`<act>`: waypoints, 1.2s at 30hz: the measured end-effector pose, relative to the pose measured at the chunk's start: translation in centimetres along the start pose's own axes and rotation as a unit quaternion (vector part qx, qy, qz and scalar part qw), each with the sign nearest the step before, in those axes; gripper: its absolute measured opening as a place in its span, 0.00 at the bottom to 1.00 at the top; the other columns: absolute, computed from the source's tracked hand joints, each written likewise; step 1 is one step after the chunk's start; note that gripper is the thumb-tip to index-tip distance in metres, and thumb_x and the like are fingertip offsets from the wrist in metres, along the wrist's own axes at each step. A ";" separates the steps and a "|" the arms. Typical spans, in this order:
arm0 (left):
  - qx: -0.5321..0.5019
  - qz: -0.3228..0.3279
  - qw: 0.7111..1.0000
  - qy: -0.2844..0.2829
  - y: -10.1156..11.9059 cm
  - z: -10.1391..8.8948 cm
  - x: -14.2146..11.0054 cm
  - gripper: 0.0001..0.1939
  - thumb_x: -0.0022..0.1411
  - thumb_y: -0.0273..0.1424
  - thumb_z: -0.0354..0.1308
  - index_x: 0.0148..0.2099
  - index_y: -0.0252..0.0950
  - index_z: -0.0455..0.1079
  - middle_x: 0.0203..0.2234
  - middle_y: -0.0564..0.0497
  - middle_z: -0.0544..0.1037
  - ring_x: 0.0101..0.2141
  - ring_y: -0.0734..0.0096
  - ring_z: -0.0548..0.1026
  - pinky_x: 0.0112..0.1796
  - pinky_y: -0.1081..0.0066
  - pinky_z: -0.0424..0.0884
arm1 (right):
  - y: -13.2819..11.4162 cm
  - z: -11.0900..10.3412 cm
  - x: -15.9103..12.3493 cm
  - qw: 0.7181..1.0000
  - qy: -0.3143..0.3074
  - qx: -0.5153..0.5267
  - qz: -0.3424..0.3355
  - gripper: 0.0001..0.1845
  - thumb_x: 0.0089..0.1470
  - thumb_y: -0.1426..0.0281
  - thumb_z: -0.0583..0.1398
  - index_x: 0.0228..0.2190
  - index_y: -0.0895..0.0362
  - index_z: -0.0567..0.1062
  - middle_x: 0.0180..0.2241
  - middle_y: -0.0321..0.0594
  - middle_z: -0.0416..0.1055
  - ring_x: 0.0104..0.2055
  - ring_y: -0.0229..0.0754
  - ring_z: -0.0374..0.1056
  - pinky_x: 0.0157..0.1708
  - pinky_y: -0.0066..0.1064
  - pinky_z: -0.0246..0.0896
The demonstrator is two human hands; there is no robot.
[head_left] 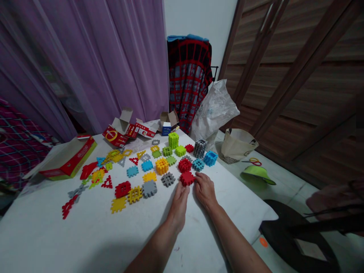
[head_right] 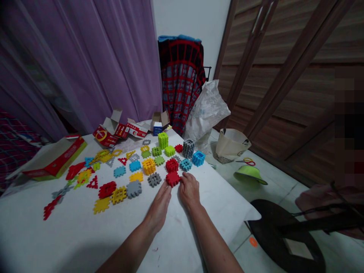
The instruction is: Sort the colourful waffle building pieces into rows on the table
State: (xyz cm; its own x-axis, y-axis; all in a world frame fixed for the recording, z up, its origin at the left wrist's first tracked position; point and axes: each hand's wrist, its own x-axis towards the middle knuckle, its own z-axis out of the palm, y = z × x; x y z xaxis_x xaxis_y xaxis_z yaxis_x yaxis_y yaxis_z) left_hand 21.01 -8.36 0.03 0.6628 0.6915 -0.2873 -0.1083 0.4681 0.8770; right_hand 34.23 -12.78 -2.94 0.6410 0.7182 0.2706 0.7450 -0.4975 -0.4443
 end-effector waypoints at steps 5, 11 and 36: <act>0.004 -0.029 1.000 0.001 -0.6 0.2 -0.6 0.41 0.61 0.46 0.59 0.71 0.38 0.50 0.70 0.45 0.48 0.68 0.63 0.48 0.65 0.65 0.47 | 0.1 0.1 -0.1 1.000 -0.001 0.003 -0.005 0.21 0.56 0.78 0.52 0.43 0.55 0.81 0.54 0.43 0.73 0.58 0.47 0.64 0.54 0.40 0.58; 0.009 -0.038 0.999 0.006 -0.5 -0.9 -1.4 0.45 0.56 0.50 0.63 0.69 0.38 0.55 0.68 0.41 0.54 0.67 0.57 0.54 0.65 0.62 0.52 | 1.1 0.8 0.0 0.998 0.031 0.043 -0.014 0.23 0.54 0.79 0.50 0.44 0.57 0.80 0.52 0.46 0.74 0.55 0.47 0.66 0.54 0.41 0.61; 0.272 0.256 0.829 0.416 9.4 -28.6 -1.2 0.15 0.59 0.37 0.53 0.46 0.38 0.72 0.40 0.47 0.83 0.43 0.65 0.80 0.47 0.65 0.75 | 3.5 0.6 -0.5 0.984 0.101 0.109 0.098 0.28 0.45 0.51 0.54 0.40 0.53 0.81 0.40 0.46 0.80 0.39 0.57 0.75 0.35 0.45 0.71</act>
State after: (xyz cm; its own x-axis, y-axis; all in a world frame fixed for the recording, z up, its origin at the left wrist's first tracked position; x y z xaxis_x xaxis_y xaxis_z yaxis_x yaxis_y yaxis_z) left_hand -1.93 10.95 -2.40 -0.1320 0.9689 0.2093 0.2830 -0.1655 0.9447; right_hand 36.37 -14.56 -5.14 0.8082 0.4966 0.3166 0.5606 -0.4838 -0.6721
